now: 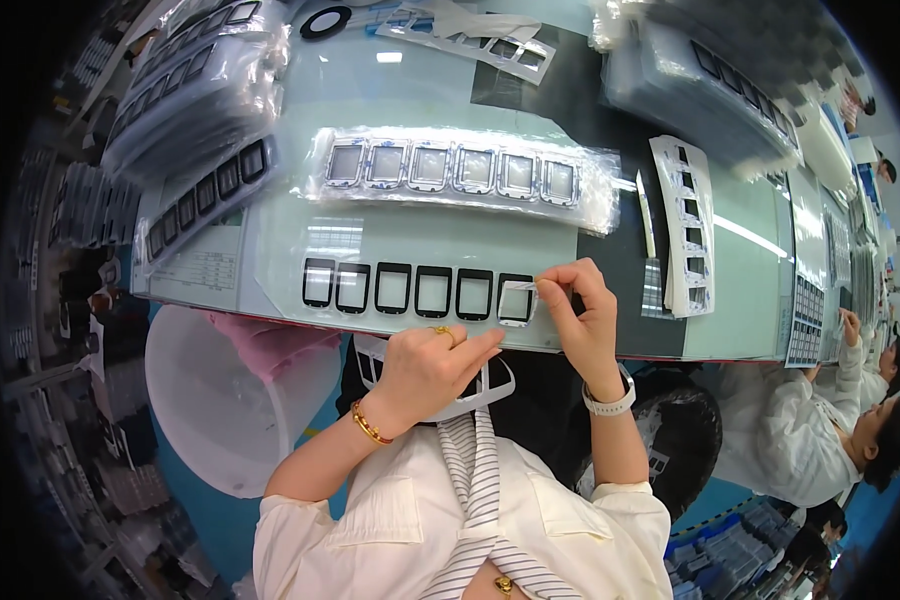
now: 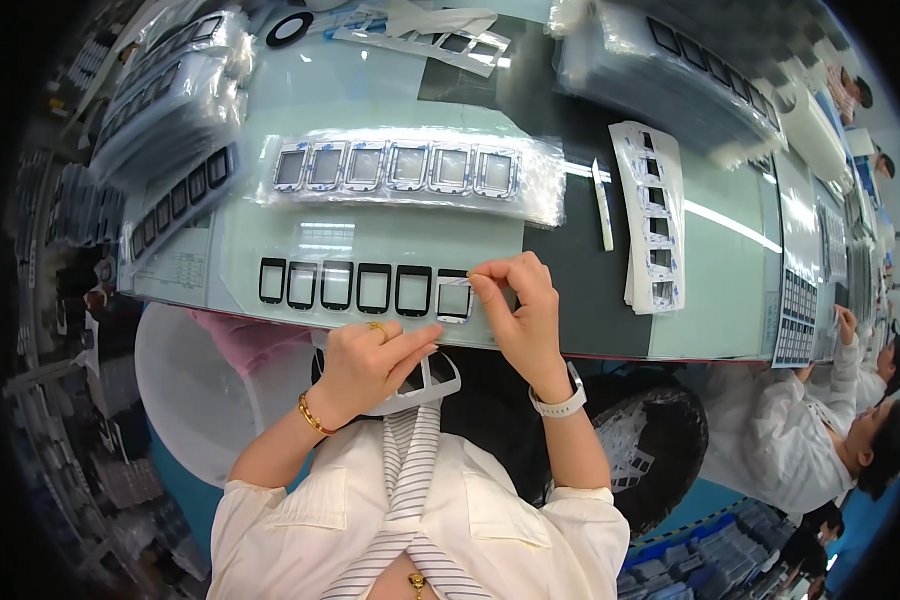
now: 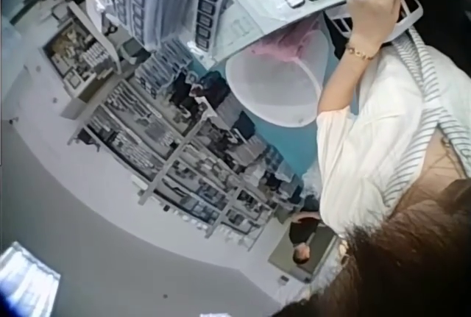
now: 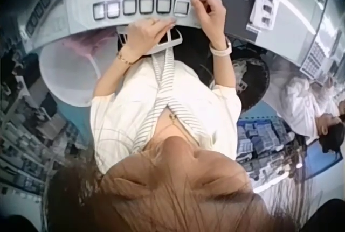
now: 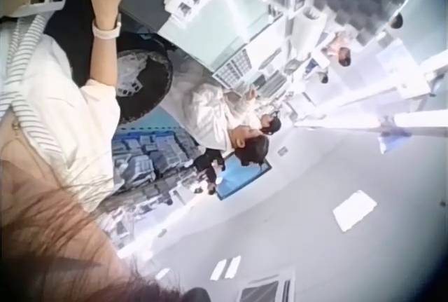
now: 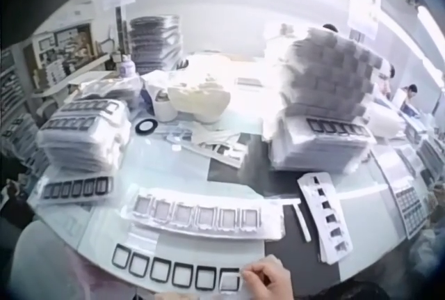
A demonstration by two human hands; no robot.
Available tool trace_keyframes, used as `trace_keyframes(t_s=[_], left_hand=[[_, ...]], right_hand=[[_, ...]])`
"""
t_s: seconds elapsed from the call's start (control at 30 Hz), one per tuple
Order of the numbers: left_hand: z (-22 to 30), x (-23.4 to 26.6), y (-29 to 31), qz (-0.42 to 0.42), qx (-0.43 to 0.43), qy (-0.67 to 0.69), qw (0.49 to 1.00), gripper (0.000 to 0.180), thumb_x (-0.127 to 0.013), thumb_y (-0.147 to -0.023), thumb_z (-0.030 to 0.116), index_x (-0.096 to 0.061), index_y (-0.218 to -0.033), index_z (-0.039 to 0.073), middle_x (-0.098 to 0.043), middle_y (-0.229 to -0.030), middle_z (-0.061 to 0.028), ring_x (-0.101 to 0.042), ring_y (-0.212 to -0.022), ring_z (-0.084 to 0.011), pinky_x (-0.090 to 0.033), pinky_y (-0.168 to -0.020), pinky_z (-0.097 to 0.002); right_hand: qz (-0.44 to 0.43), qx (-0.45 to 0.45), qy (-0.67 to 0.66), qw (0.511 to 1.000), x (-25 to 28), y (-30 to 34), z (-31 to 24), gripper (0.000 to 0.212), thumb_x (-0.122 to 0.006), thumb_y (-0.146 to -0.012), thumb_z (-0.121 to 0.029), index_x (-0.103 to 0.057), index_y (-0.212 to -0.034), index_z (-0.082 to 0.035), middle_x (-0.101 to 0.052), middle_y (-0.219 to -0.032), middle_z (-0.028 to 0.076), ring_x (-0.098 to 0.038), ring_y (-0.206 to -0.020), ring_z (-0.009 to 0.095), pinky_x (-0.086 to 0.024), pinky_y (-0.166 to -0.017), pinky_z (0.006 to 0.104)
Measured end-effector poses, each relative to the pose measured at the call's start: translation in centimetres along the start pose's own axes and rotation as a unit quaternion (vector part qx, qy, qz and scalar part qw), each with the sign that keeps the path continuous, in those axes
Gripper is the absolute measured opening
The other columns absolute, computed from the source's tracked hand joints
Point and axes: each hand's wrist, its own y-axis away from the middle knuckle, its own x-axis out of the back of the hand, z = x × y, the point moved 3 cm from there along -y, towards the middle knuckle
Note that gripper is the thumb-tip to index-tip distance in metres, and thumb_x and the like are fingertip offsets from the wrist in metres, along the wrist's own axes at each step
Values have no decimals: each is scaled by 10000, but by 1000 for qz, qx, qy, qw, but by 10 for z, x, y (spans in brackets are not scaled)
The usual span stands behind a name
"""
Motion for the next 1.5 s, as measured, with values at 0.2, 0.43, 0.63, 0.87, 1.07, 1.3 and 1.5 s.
trace_keyframes(t_s=[0.2, 0.43, 0.63, 0.87, 1.07, 1.3, 1.5], left_hand=[[0, -1, -2, 3, 5, 6, 1000, 192, -802, -900, 266, -787, -1082, 205, -536, -643, 11, -559, -506, -179, -437, -468, -339], [-2, -3, 0, 1, 8, 4, 1000, 181, -795, -907, 273, -786, -1076, 209, -540, -645, 11, -561, -506, -181, -442, -475, -339], [-2, -2, 0, -1, 2, -3, 1000, 192, -792, -911, 274, -788, -1095, 218, -512, -633, 11, -543, -493, -179, -431, -469, -338], [-2, -5, 1, 18, -2, -13, 1000, 262, -797, -890, 258, -811, -1151, 268, -398, -593, 15, -448, -469, -169, -370, -455, -333], [0, -9, -1, 12, -13, -40, 999, 284, -800, -881, 229, -809, -1162, 269, -391, -592, 15, -450, -469, -160, -368, -452, -329], [1, -10, -4, 6, -7, -34, 999, 277, -799, -878, 210, -809, -1151, 254, -407, -587, 17, -474, -480, -160, -379, -454, -333], [6, -10, -9, 3, 1, 9, 1000, 251, -779, -889, 188, -792, -1137, 225, -469, -606, 10, -517, -481, -173, -413, -455, -335]], right_hand=[[-1, 15, 31, 999, 0, -1, -3, 52, -737, -965, -56, -712, -977, -11, -616, -874, 21, -509, -764, 125, -416, -718, 265], [-3, 20, 40, 999, -1, -2, -2, 56, -737, -966, -56, -712, -979, -8, -619, -883, 25, -515, -767, 126, -419, -718, 266], [1, 19, 39, 999, -1, -2, -3, 51, -736, -964, -46, -711, -982, -5, -622, -889, 29, -518, -761, 125, -425, -711, 263], [2, 23, 49, 999, -2, -2, -1, 48, -735, -960, -35, -715, -990, -5, -631, -898, 32, -533, -759, 125, -438, -708, 266], [8, 24, 50, 998, -2, -2, -2, 45, -738, -953, -20, -721, -993, -7, -640, -904, 37, -545, -759, 125, -446, -700, 264], [7, 29, 58, 998, -2, -2, -3, 48, -742, -948, -22, -723, -990, -9, -640, -895, 41, -552, -758, 131, -448, -698, 266], [9, 28, 61, 998, -2, -2, -2, 47, -742, -946, -23, -725, -987, -12, -643, -893, 44, -557, -752, 136, -450, -689, 269]])
